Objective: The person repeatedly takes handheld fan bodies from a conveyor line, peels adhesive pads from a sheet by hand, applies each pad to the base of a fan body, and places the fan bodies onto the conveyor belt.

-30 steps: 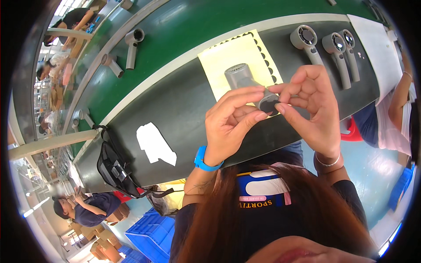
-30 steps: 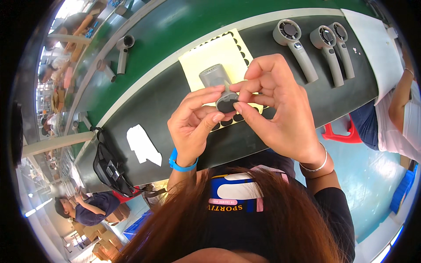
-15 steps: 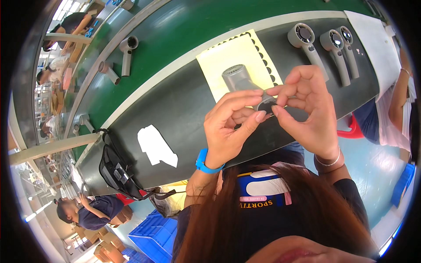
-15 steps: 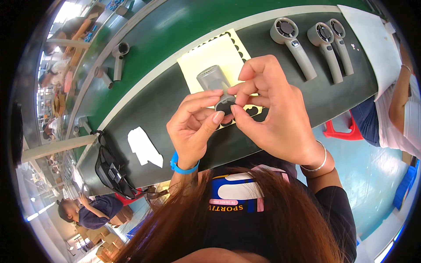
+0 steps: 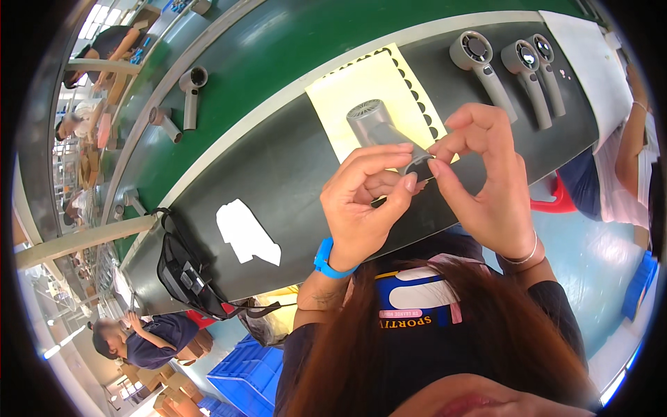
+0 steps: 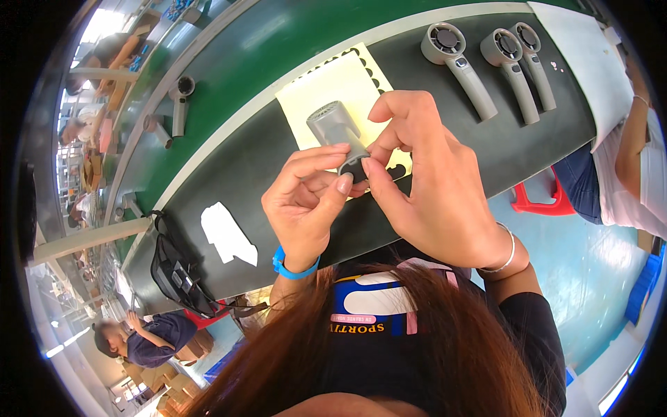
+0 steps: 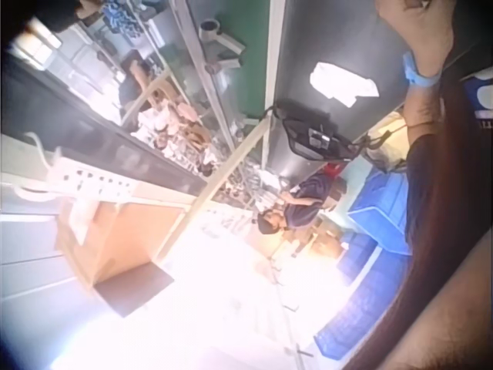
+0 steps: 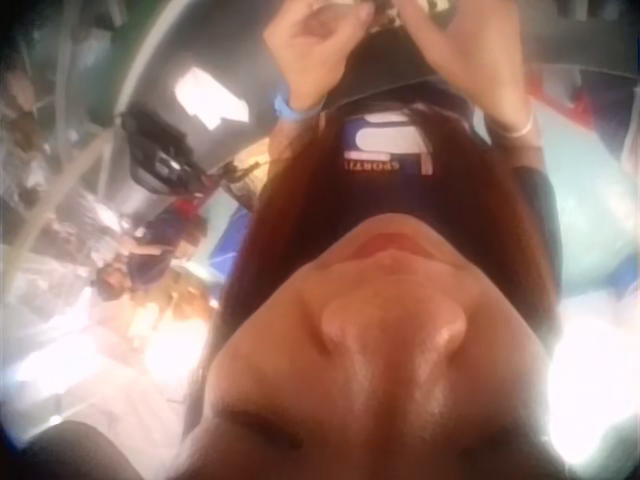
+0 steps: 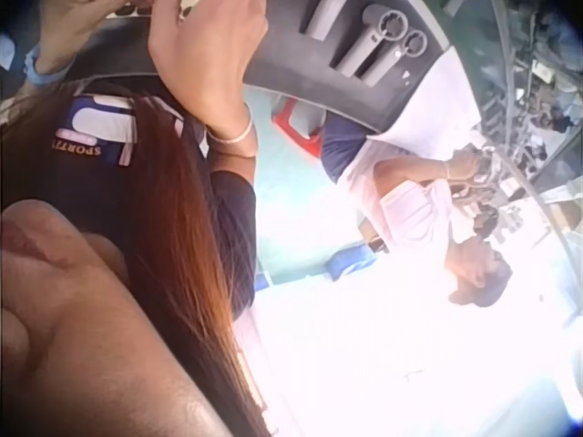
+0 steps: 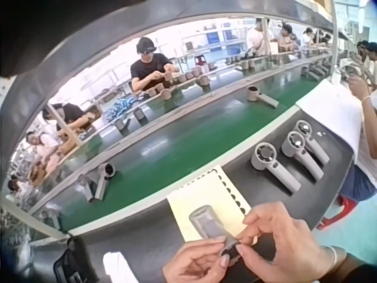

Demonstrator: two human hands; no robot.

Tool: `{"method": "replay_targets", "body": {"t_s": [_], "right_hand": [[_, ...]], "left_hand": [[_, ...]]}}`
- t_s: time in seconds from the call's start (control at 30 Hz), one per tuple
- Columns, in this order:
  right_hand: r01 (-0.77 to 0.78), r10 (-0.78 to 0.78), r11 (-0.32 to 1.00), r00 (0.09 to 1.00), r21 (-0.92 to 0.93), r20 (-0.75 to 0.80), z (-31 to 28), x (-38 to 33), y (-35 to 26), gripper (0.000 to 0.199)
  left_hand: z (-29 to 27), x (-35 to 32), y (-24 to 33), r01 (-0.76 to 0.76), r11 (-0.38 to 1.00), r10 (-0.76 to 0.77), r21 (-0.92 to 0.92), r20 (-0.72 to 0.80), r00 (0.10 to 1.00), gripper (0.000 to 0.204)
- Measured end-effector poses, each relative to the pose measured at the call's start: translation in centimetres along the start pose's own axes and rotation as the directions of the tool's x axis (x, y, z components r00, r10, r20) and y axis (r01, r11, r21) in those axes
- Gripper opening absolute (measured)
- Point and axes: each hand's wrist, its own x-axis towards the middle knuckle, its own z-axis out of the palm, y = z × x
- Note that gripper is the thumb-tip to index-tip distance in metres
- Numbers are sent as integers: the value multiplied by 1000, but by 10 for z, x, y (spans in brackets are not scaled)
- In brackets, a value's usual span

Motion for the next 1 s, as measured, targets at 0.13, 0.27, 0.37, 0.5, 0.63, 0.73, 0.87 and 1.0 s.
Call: {"method": "replay_targets", "body": {"t_s": [0.13,0.27,0.37,0.5,0.63,0.73,0.87,1.0], "right_hand": [[31,-31,998,1000,-60,-5,1,-1,-2,43],[62,-64,980,998,-190,-2,4,-2,-8,47],[131,-147,951,988,-279,-39,4,6,-2,53],[67,-58,996,990,-67,127,9,24,24,55],[62,-83,996,920,68,382,49,24,41,51],[131,-141,990,899,54,415,60,30,32,56],[87,-92,996,977,33,191,58,42,36,60],[23,-8,995,990,-99,143,47,38,67,53]], "left_hand": [[0,-1,0,-13,1000,13,8,2,1000,22],[-5,-4,2,-37,999,37,32,-4,999,22],[-10,-4,6,-6,1000,6,1,-58,998,22],[-25,-6,13,-54,996,58,72,-56,997,24],[-35,-4,18,104,988,-97,-118,63,993,29],[-46,11,14,54,996,-43,-76,141,989,25],[-74,65,4,-4,979,-28,203,158,987,17],[-109,157,-39,-297,764,206,573,219,954,14]]}}
